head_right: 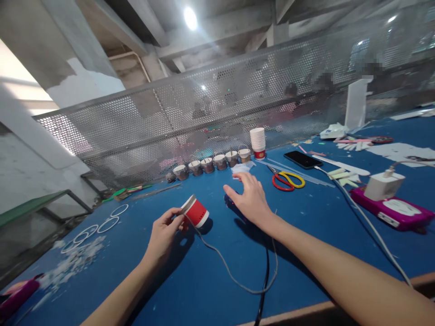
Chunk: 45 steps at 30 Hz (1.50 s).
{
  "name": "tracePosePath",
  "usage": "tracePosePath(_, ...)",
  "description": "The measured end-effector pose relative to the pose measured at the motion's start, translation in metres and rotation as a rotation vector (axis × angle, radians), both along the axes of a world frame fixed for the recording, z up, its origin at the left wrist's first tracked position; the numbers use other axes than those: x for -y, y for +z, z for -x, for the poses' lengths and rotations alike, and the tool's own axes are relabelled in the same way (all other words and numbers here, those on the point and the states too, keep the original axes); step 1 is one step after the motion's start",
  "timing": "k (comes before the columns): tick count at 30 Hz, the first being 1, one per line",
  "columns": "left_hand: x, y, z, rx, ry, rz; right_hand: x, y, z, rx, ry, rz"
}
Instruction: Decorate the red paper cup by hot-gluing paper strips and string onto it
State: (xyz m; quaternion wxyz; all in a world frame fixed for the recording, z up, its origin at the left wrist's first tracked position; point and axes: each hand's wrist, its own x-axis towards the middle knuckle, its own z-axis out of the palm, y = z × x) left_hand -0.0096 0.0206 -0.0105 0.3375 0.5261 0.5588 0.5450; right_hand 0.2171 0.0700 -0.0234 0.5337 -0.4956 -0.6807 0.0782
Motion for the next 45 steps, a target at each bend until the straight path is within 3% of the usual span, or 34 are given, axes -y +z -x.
tracePosePath(3,0.003,-0.001,-0.004,-0.036,-0.019,0.006,0.02,0.002,0.012,0.053,0.148,-0.321)
tracePosePath(6,0.008,-0.002,-0.01,-0.078,-0.05,-0.002,0.037,-0.003,0.028,0.204,0.273,-0.4)
tracePosePath(14,0.017,-0.01,-0.018,-0.285,-0.128,-0.098,0.039,-0.016,0.046,0.34,0.197,-0.433)
tracePosePath(23,0.02,-0.009,-0.02,-0.408,-0.161,-0.192,0.037,-0.015,0.044,0.263,0.2,-0.491)
tracePosePath(30,0.021,-0.006,-0.017,-0.415,-0.175,-0.192,0.036,-0.014,0.042,0.26,0.201,-0.479)
tracePosePath(38,0.021,0.001,-0.016,-0.312,-0.226,-0.068,0.032,-0.014,0.037,0.275,0.192,-0.469)
tracePosePath(45,0.019,0.008,-0.016,-0.315,-0.19,-0.057,0.029,-0.011,0.034,0.277,0.181,-0.466)
